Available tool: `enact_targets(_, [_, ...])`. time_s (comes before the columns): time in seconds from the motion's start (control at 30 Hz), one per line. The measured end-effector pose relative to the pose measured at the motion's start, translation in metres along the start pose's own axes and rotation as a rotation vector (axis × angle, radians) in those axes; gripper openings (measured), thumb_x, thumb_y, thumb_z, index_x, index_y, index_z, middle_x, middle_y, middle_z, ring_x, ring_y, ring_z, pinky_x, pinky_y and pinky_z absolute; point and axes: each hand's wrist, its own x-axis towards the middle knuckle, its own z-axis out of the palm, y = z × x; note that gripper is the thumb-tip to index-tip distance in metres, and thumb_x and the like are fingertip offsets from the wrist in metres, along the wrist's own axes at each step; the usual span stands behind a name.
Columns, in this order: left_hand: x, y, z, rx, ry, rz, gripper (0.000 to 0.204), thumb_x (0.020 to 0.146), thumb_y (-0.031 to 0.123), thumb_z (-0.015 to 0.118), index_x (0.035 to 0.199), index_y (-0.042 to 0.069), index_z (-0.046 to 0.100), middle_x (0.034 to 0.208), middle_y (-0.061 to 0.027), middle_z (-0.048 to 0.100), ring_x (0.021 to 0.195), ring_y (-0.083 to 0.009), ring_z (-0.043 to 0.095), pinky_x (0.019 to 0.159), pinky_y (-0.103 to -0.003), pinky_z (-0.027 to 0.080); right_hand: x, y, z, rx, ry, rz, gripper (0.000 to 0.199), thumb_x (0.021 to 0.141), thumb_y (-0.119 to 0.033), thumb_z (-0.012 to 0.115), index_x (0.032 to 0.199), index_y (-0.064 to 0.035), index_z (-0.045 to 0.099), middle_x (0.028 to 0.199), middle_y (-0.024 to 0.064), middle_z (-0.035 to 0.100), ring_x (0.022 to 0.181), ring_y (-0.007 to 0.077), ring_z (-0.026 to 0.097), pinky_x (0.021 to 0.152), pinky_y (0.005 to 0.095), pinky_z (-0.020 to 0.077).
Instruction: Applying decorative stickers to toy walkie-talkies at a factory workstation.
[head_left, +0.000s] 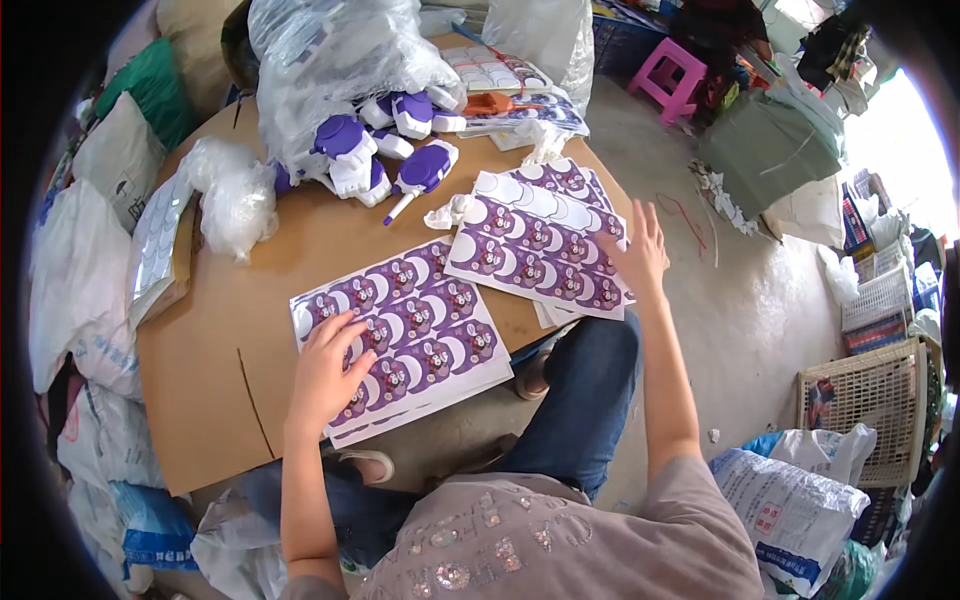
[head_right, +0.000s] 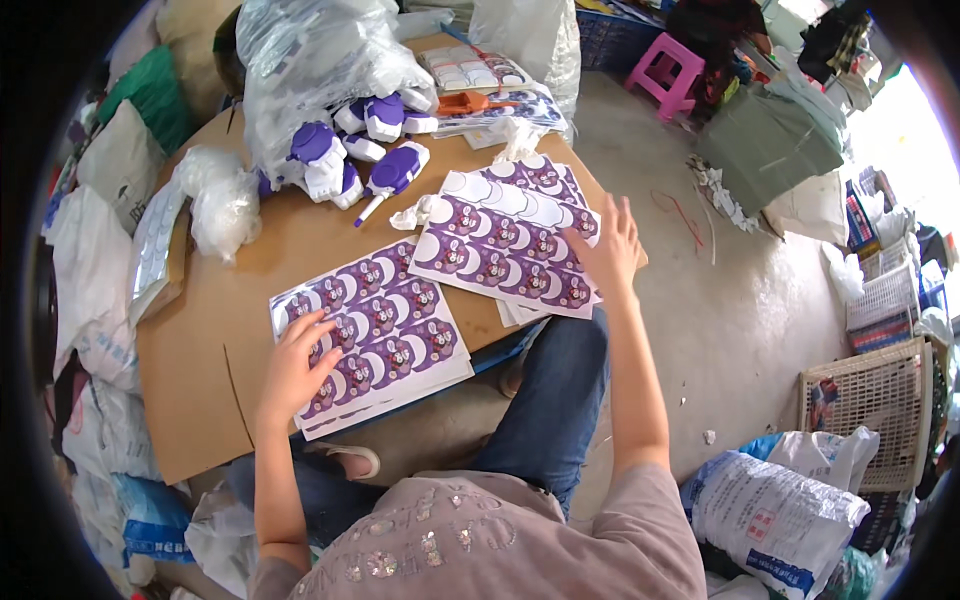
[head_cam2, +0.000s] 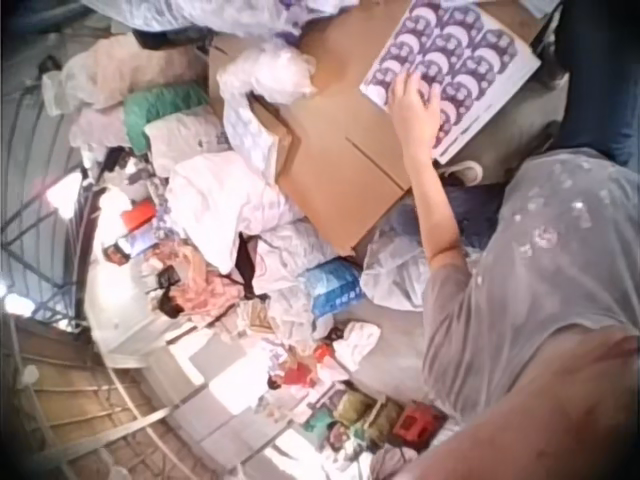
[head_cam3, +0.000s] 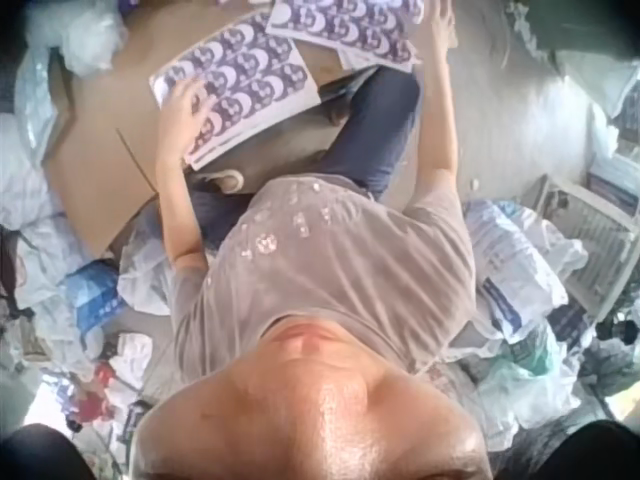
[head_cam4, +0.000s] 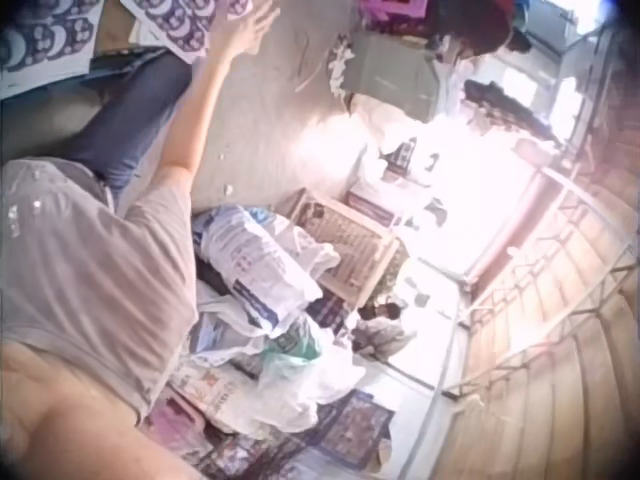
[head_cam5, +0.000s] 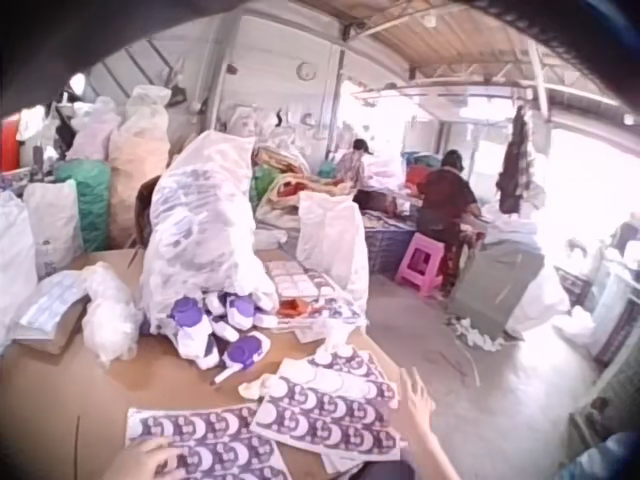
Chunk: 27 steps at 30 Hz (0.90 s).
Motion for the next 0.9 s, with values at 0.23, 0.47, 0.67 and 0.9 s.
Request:
enact_targets(0.23, [0.013,0.016,-0.009,-0.025,-0.015,-0.054,0.036,0.083,0.017,0.072,0.116,0.004,0.065,0.128,-0.0104,0.059,0.12,-0.0318,0.054,0.102,-0.042,0.044,0.047,0.029,-0.008,0.003,-0.167,-0.176,0.047,0.078,-0.021,0.081,0.117,-0.0079,0.059,0.125,0.0102,0.063,0.116,0.028,0.059,0.098,0.0435,0.0454])
enact_targets(0.47, [0.067,0.131,-0.03,-0.053,0.375,0.557,0.046,0.082,0.013,0.071,0.127,0.008,0.06,0.131,-0.0106,0.057,0.124,-0.0344,0.051,0.105,-0.048,0.038,-0.003,-0.09,-0.128,1.047,-0.175,-0.039,0.035,0.083,0.005,0.072,0.115,-0.0007,0.057,0.108,0.0105,0.066,0.09,0.0086,0.062,0.067,0.0202,0.0503])
enact_targets(0.67, [0.097,0.213,-0.043,-0.173,0.396,0.686,0.035,0.083,0.014,0.071,0.118,0.009,0.065,0.108,-0.0088,0.065,0.101,-0.0266,0.059,0.093,-0.042,0.04,-0.023,-0.141,-0.155,1.03,-0.13,-0.294,0.036,0.088,0.003,0.069,0.122,0.0028,0.058,0.111,0.0048,0.066,0.087,0.0078,0.064,0.073,0.0194,0.0531])
enact_targets(0.9, [0.092,0.199,-0.045,-0.453,0.243,0.514,0.023,0.082,0.0,0.072,0.104,-0.001,0.067,0.084,-0.0079,0.066,0.074,-0.0174,0.06,0.062,-0.029,0.046,-0.021,-0.146,-0.14,0.903,-0.151,-0.354,0.022,0.082,0.004,0.072,0.103,0.0,0.072,0.094,0.0051,0.067,0.082,0.0091,0.064,0.067,0.022,0.0536])
